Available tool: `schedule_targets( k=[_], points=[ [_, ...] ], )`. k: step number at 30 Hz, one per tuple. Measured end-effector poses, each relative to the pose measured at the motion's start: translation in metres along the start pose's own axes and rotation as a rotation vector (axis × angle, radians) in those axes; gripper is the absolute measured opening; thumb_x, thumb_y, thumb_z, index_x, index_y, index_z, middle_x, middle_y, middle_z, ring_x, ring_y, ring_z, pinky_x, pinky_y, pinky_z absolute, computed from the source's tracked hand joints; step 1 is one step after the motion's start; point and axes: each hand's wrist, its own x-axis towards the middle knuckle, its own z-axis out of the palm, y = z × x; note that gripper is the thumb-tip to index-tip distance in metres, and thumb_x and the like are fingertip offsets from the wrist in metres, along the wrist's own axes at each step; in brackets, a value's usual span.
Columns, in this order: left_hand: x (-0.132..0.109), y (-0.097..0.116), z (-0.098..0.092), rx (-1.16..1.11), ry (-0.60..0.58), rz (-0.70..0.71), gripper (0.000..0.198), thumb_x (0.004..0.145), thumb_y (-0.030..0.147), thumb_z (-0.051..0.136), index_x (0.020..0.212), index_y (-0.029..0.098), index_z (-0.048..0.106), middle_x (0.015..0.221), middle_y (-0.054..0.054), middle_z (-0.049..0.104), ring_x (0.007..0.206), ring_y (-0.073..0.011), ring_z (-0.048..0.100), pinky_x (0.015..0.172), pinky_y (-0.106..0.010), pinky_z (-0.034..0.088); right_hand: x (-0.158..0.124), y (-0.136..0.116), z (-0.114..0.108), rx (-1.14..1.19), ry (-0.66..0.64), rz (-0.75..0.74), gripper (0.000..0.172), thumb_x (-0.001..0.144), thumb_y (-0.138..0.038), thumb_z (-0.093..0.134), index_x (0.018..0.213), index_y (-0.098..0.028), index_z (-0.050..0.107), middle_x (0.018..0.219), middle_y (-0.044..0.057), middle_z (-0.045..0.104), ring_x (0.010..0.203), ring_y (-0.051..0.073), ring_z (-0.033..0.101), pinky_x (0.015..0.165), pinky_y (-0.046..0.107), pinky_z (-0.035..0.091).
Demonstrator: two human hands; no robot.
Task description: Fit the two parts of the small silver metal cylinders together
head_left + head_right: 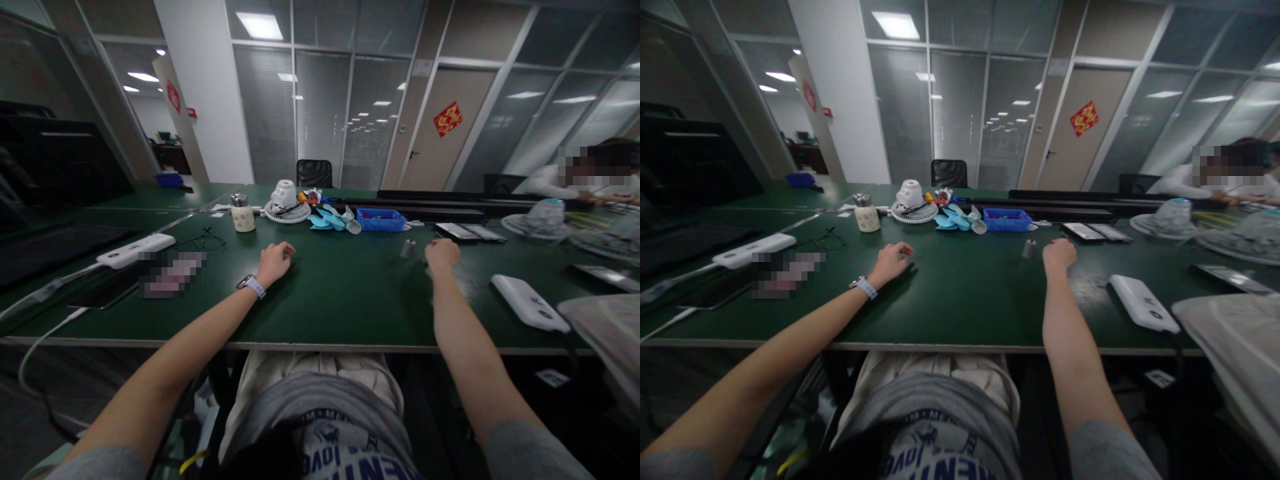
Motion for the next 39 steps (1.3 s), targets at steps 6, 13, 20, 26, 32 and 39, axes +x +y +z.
schedule_targets(
  k=[6, 13, 20, 26, 32, 39],
  points=[
    [0.001, -0.001, 0.001, 0.010, 0.002, 0.013, 0.028, 0.077, 0.013, 0.050, 0.097, 0.023, 0.066, 0.097, -0.003, 0.073, 0.097, -0.0253, 0.060, 0.084, -0.039, 0.045, -0.005, -0.009, 0.003, -0.080, 0.103, -0.105, 0.037, 0.088, -0.030, 0.045, 0.099, -0.009, 0.073, 0.095, 0.023, 0.068, 0.098, 0.032, 0.062, 0.088, 0.048, 0.042],
    [0.000, -0.002, 0.002, -0.015, 0.008, 0.039, 0.027, 0.077, 0.013, 0.050, 0.096, 0.023, 0.067, 0.094, -0.004, 0.073, 0.093, -0.0252, 0.060, 0.083, -0.039, 0.047, -0.015, -0.017, 0.026, -0.055, 0.092, -0.435, 0.049, 0.092, -0.051, 0.038, 0.100, -0.019, 0.074, 0.128, 0.014, 0.059, 0.126, 0.030, 0.041, 0.108, 0.054, 0.017],
    [0.001, -0.002, 0.002, -0.029, -0.013, 0.043, 0.028, 0.076, 0.012, 0.049, 0.094, 0.022, 0.067, 0.095, -0.004, 0.073, 0.095, -0.0249, 0.060, 0.083, -0.038, 0.048, -0.018, -0.012, 0.036, -0.170, -0.013, -0.533, 0.030, 0.082, -0.035, 0.058, 0.107, -0.023, 0.071, 0.109, 0.010, 0.067, 0.122, 0.029, 0.043, 0.107, 0.059, 0.009],
    [0.001, -0.001, 0.002, -0.021, -0.021, 0.046, 0.026, 0.077, 0.013, 0.049, 0.093, 0.022, 0.068, 0.095, -0.004, 0.072, 0.095, -0.0249, 0.060, 0.083, -0.037, 0.049, -0.015, -0.011, 0.037, -0.193, 0.005, -0.509, 0.027, 0.083, -0.032, 0.056, 0.105, -0.025, 0.071, 0.103, 0.009, 0.067, 0.116, 0.028, 0.044, 0.104, 0.061, 0.006],
    [0.001, 0.000, 0.002, -0.048, -0.012, 0.052, 0.027, 0.077, 0.011, 0.049, 0.095, 0.021, 0.066, 0.094, -0.004, 0.072, 0.093, -0.0242, 0.061, 0.085, -0.037, 0.048, -0.019, -0.014, 0.036, -0.123, 0.021, -0.554, 0.027, 0.088, -0.035, 0.054, 0.106, -0.024, 0.071, 0.098, 0.011, 0.067, 0.113, 0.027, 0.045, 0.104, 0.060, 0.004],
    [-0.001, 0.008, 0.002, -0.127, 0.021, 0.046, 0.023, 0.083, 0.018, 0.052, 0.103, 0.020, 0.063, 0.096, -0.006, 0.072, 0.092, -0.0218, 0.063, 0.084, -0.036, 0.049, -0.084, -0.081, 0.033, 0.230, -0.079, -0.843, 0.034, 0.087, -0.038, 0.059, 0.119, -0.028, 0.065, 0.102, 0.007, 0.069, 0.103, 0.025, 0.055, 0.104, 0.053, 0.022]
  ],
)
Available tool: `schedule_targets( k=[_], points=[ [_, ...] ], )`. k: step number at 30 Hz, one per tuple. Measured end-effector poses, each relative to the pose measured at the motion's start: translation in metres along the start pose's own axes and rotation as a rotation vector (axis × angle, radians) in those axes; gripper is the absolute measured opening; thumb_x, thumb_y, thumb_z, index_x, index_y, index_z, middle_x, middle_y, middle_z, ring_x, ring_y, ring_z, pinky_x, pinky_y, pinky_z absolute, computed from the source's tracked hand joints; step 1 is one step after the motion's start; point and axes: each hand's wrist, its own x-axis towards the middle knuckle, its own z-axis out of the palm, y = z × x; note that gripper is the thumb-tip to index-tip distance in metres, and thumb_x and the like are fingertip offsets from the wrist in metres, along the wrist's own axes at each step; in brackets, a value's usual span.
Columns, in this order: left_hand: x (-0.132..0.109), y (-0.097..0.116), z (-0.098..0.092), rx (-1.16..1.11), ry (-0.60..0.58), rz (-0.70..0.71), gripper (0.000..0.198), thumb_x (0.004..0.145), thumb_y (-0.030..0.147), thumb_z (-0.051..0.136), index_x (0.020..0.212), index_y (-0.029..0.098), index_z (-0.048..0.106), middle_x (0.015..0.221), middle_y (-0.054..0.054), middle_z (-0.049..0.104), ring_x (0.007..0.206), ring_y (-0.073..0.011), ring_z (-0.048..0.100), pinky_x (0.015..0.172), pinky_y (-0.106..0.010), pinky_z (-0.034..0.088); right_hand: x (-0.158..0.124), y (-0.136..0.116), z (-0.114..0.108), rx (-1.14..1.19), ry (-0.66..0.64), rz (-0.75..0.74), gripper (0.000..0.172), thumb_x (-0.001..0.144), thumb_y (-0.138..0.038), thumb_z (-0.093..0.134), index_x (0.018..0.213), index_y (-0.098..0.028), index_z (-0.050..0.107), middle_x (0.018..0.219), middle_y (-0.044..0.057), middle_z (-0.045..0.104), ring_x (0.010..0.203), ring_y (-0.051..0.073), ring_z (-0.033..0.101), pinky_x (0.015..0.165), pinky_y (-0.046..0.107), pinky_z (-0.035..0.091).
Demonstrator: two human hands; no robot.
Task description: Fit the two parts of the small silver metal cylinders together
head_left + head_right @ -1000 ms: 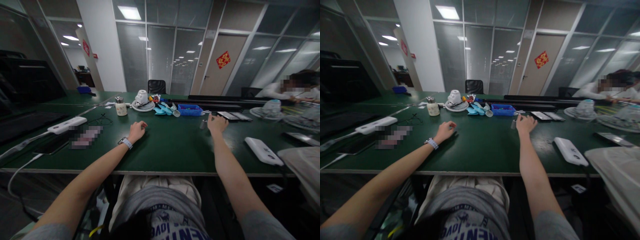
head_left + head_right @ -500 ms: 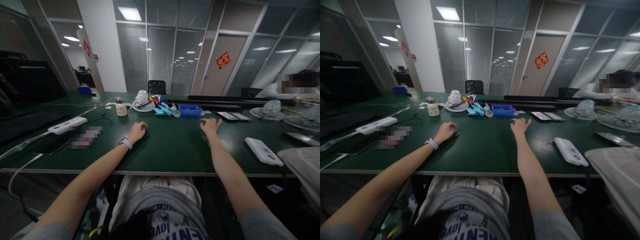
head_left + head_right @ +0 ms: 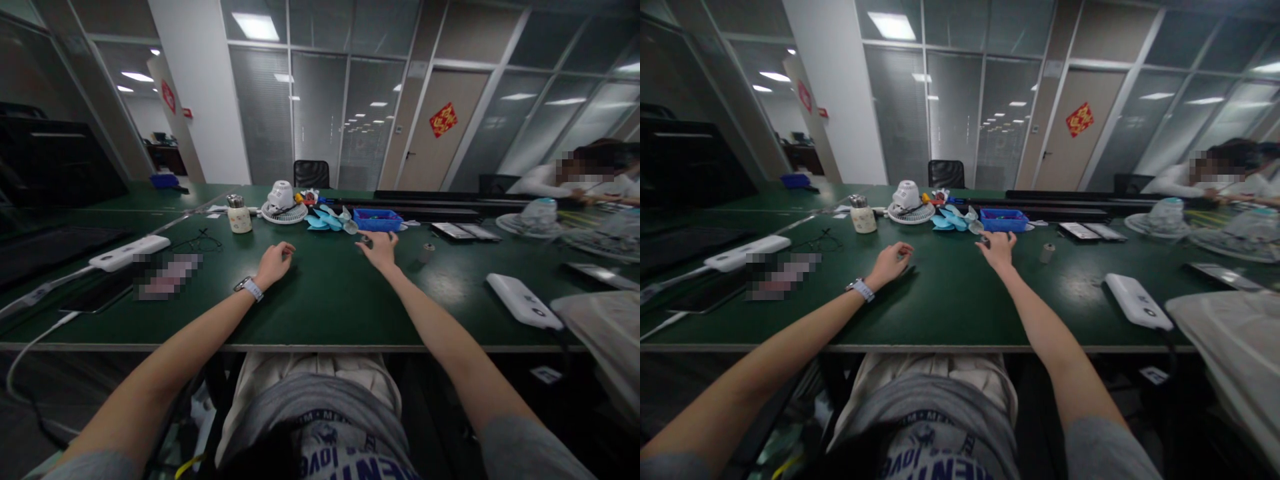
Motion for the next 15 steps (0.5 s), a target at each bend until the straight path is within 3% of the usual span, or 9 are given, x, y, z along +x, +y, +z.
schedule_targets(
  k=[3, 6, 9, 15],
  points=[
    [-0.004, 0.013, -0.002, -0.122, 0.005, 0.064, 0.028, 0.090, 0.032, 0.051, 0.111, 0.018, 0.061, 0.103, -0.007, 0.071, 0.095, -0.0206, 0.065, 0.084, -0.034, 0.051, -0.002, -0.054, 0.014, 0.280, -0.116, -0.125, 0.052, 0.084, -0.039, 0.064, 0.134, -0.027, 0.053, 0.104, 0.004, 0.070, 0.092, 0.021, 0.062, 0.095, 0.040, 0.039],
    [-0.008, 0.028, -0.001, -0.196, -0.022, 0.150, 0.035, 0.093, 0.039, 0.048, 0.119, 0.019, 0.059, 0.117, -0.007, 0.068, 0.106, -0.0195, 0.063, 0.090, -0.032, 0.049, -0.010, -0.091, 0.024, 0.459, -0.193, -0.183, 0.058, 0.083, -0.036, 0.065, 0.138, -0.029, 0.047, 0.108, 0.001, 0.069, 0.089, 0.018, 0.064, 0.087, 0.032, 0.047],
    [-0.010, 0.038, 0.003, -0.163, -0.064, 0.203, 0.037, 0.094, 0.039, 0.047, 0.124, 0.021, 0.058, 0.124, -0.006, 0.065, 0.112, -0.0202, 0.061, 0.096, -0.034, 0.047, -0.019, -0.105, 0.027, 0.521, -0.238, -0.173, 0.062, 0.083, -0.031, 0.064, 0.141, -0.031, 0.043, 0.108, -0.001, 0.069, 0.090, 0.017, 0.065, 0.088, 0.032, 0.049],
    [-0.010, 0.042, 0.009, -0.172, -0.070, 0.226, 0.034, 0.095, 0.036, 0.044, 0.120, 0.022, 0.063, 0.121, -0.004, 0.068, 0.110, -0.0199, 0.063, 0.097, -0.033, 0.046, -0.029, -0.106, 0.021, 0.524, -0.241, -0.151, 0.070, 0.081, -0.026, 0.065, 0.144, -0.028, 0.035, 0.110, 0.002, 0.068, 0.091, 0.018, 0.067, 0.089, 0.033, 0.047]
  ],
)
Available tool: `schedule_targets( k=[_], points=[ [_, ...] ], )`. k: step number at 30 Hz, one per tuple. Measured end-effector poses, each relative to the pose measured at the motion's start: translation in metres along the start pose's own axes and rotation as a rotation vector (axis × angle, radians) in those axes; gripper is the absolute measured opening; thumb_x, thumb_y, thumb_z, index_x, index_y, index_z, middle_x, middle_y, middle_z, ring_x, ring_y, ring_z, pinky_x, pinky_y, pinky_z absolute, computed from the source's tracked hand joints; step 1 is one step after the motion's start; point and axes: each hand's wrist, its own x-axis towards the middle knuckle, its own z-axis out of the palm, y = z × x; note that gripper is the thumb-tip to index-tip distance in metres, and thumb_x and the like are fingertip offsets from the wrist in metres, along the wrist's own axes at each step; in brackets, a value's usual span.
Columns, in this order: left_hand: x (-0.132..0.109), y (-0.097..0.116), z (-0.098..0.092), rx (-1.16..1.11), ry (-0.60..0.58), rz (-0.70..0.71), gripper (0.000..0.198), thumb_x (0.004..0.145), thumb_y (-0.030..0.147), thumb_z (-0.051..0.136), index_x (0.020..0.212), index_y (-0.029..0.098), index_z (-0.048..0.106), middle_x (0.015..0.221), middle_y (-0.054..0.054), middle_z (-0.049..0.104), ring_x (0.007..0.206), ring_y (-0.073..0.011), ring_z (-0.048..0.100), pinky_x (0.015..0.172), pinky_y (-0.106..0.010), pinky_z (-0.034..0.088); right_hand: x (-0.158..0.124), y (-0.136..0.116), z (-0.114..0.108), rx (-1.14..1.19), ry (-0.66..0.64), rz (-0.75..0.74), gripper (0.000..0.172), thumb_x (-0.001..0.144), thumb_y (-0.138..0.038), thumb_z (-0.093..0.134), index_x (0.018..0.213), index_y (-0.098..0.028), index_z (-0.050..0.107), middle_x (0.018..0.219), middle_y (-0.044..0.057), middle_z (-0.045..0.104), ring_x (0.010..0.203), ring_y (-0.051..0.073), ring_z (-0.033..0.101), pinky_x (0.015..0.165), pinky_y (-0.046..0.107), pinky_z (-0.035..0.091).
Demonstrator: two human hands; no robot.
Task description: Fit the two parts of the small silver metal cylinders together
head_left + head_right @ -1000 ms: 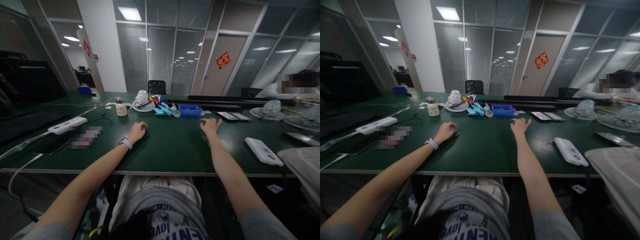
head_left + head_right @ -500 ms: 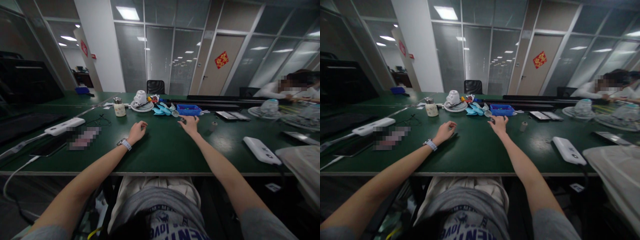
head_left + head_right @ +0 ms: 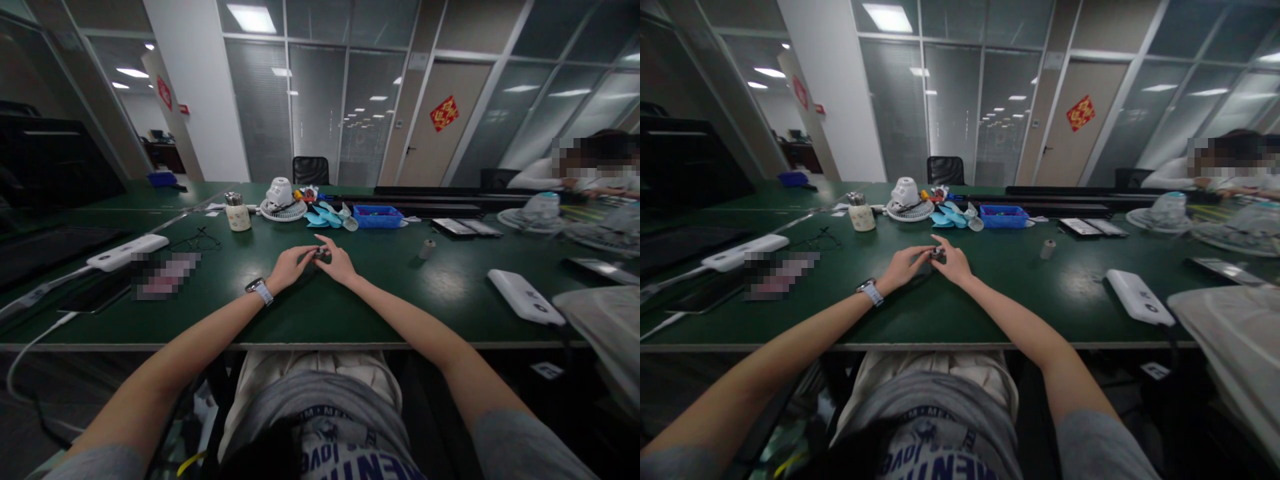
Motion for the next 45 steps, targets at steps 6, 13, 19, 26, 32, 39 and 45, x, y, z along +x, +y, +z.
schedule_targets(
  k=[6, 13, 19, 26, 32, 39, 45],
  points=[
    [-0.001, 0.003, -0.003, -0.014, 0.103, 0.042, 0.026, 0.090, 0.035, 0.055, 0.108, 0.023, 0.069, 0.109, -0.004, 0.073, 0.100, -0.0201, 0.066, 0.090, -0.032, 0.050, -0.005, -0.008, 0.000, -0.097, -0.024, -0.172, 0.061, 0.081, -0.024, 0.065, 0.138, -0.023, 0.043, 0.129, 0.007, 0.060, 0.103, 0.022, 0.062, 0.091, 0.037, 0.044],
    [0.001, 0.007, -0.001, 0.046, 0.183, 0.101, 0.014, 0.086, 0.023, 0.059, 0.094, 0.022, 0.072, 0.097, -0.003, 0.075, 0.091, -0.0195, 0.067, 0.083, -0.032, 0.051, -0.004, -0.007, 0.005, -0.092, -0.009, -0.162, 0.059, 0.082, -0.026, 0.065, 0.136, -0.023, 0.043, 0.123, 0.007, 0.063, 0.099, 0.022, 0.064, 0.088, 0.037, 0.045],
    [0.004, 0.004, -0.004, 0.025, 0.308, 0.032, 0.012, 0.087, 0.019, 0.056, 0.082, 0.021, 0.068, 0.087, -0.002, 0.074, 0.085, -0.0177, 0.067, 0.082, -0.031, 0.051, -0.004, -0.006, 0.005, -0.048, -0.007, -0.103, 0.058, 0.082, -0.034, 0.066, 0.135, -0.025, 0.043, 0.113, 0.003, 0.067, 0.095, 0.021, 0.066, 0.088, 0.037, 0.046],
    [0.002, -0.040, -0.015, -0.061, 0.189, -0.148, 0.011, 0.077, 0.028, 0.069, 0.075, 0.019, 0.062, 0.078, -0.002, 0.074, 0.078, -0.0188, 0.070, 0.075, -0.029, 0.053, -0.005, 0.002, 0.002, 0.022, 0.019, 0.028, 0.062, 0.080, -0.042, 0.068, 0.134, -0.026, 0.043, 0.109, 0.003, 0.067, 0.082, 0.018, 0.067, 0.081, 0.036, 0.051],
    [0.001, -0.049, -0.015, -0.073, -0.023, -0.212, 0.018, 0.069, 0.032, 0.076, 0.073, 0.020, 0.062, 0.076, -0.002, 0.074, 0.075, -0.0200, 0.070, 0.072, -0.030, 0.053, -0.005, 0.008, 0.008, 0.158, -0.007, 0.154, 0.061, 0.076, -0.045, 0.071, 0.129, -0.024, 0.047, 0.107, 0.007, 0.067, 0.086, 0.019, 0.068, 0.081, 0.037, 0.052],
    [0.000, -0.050, -0.012, -0.063, -0.039, -0.158, 0.028, 0.071, 0.039, 0.074, 0.089, 0.021, 0.064, 0.080, -0.002, 0.075, 0.080, -0.0212, 0.071, 0.077, -0.032, 0.053, 0.001, 0.019, 0.020, 0.472, -0.025, 0.358, 0.047, 0.063, -0.032, 0.082, 0.099, -0.015, 0.059, 0.097, 0.011, 0.071, 0.087, 0.018, 0.069, 0.083, 0.036, 0.054],
    [0.000, -0.049, -0.012, -0.083, 0.025, -0.153, 0.032, 0.080, 0.049, 0.063, 0.093, 0.020, 0.064, 0.090, -0.006, 0.074, 0.081, -0.0199, 0.069, 0.075, -0.030, 0.053, 0.006, 0.019, 0.016, 0.632, 0.025, 0.440, 0.026, 0.075, -0.026, 0.073, 0.096, -0.014, 0.064, 0.099, 0.011, 0.072, 0.090, 0.018, 0.070, 0.087, 0.036, 0.054]
  ],
)
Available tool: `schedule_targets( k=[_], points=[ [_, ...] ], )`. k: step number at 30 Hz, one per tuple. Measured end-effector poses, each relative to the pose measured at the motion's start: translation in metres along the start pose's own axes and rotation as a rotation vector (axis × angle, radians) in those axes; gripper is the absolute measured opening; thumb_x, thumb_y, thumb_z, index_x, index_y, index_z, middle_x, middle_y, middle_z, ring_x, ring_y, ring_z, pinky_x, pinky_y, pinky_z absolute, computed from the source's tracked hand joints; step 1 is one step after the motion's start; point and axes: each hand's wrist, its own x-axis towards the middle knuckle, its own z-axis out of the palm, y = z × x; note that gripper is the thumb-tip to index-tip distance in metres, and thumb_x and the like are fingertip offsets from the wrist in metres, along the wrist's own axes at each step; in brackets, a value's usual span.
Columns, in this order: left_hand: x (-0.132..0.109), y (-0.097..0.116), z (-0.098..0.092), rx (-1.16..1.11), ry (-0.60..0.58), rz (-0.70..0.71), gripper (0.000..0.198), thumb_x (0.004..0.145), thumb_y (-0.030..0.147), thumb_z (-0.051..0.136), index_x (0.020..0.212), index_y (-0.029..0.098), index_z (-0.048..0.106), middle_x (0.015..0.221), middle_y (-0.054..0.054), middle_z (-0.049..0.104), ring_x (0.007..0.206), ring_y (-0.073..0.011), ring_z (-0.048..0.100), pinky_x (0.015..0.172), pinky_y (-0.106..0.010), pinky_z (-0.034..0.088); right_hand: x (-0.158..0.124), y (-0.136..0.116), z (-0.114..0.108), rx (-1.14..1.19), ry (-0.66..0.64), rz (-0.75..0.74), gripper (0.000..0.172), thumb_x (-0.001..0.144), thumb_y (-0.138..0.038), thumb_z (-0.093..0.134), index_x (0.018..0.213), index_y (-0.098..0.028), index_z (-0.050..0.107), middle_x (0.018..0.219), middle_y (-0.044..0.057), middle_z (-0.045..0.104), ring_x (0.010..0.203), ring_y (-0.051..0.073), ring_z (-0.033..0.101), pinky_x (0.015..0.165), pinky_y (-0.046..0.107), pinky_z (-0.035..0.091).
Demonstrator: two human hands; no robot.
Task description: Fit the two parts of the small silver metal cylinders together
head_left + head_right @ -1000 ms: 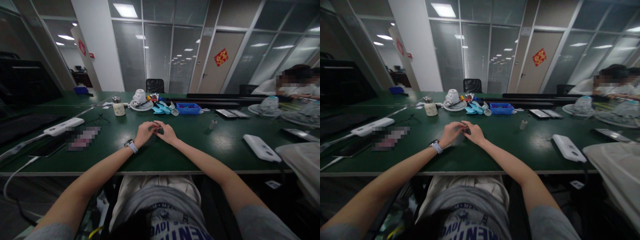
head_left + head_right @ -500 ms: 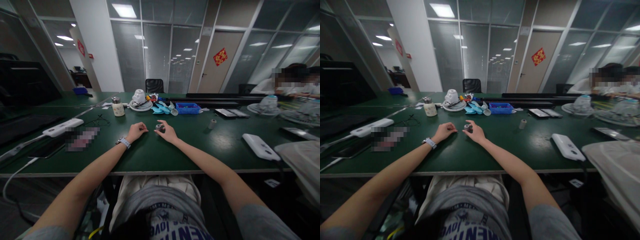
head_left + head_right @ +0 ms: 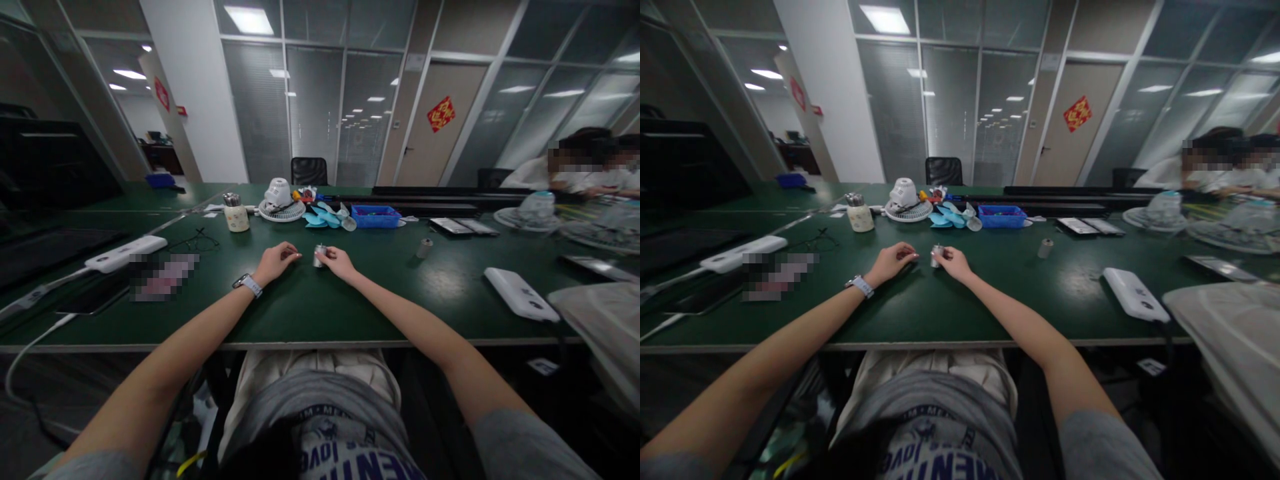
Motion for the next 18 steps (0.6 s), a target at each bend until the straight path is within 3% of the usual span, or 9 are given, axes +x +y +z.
schedule_targets(
  k=[5, 8, 13, 18],
  points=[
    [0.000, 0.004, -0.002, 0.096, 0.029, -0.007, 0.037, 0.088, 0.053, 0.049, 0.092, 0.020, 0.065, 0.088, -0.007, 0.073, 0.078, -0.0204, 0.067, 0.071, -0.030, 0.051, 0.004, 0.002, -0.002, -0.020, 0.063, 0.024, 0.031, 0.076, -0.031, 0.072, 0.099, -0.012, 0.065, 0.100, 0.013, 0.072, 0.088, 0.020, 0.070, 0.084, 0.035, 0.055],
    [0.001, 0.003, -0.002, 0.100, 0.032, 0.000, 0.037, 0.089, 0.052, 0.048, 0.093, 0.020, 0.066, 0.088, -0.007, 0.073, 0.077, -0.0203, 0.067, 0.070, -0.029, 0.050, 0.010, 0.004, -0.014, -0.095, 0.111, -0.064, 0.040, 0.071, -0.035, 0.076, 0.102, -0.013, 0.064, 0.100, 0.012, 0.072, 0.087, 0.019, 0.070, 0.080, 0.033, 0.056],
    [0.001, -0.001, 0.000, 0.116, 0.029, 0.011, 0.036, 0.090, 0.051, 0.047, 0.092, 0.020, 0.066, 0.086, -0.006, 0.073, 0.076, -0.0199, 0.066, 0.069, -0.029, 0.049, 0.017, 0.005, -0.075, -0.531, 0.496, -0.173, 0.042, 0.080, -0.043, 0.066, 0.113, -0.017, 0.060, 0.105, 0.011, 0.070, 0.094, 0.022, 0.067, 0.087, 0.037, 0.051],
    [0.002, -0.005, 0.001, 0.134, 0.023, 0.009, 0.035, 0.091, 0.049, 0.046, 0.093, 0.021, 0.066, 0.085, -0.006, 0.073, 0.076, -0.0196, 0.066, 0.068, -0.028, 0.048, 0.016, 0.014, -0.133, -0.803, 0.711, 0.122, 0.039, 0.088, -0.033, 0.053, 0.121, -0.012, 0.052, 0.112, 0.018, 0.066, 0.103, 0.028, 0.063, 0.091, 0.040, 0.044]
  ],
)
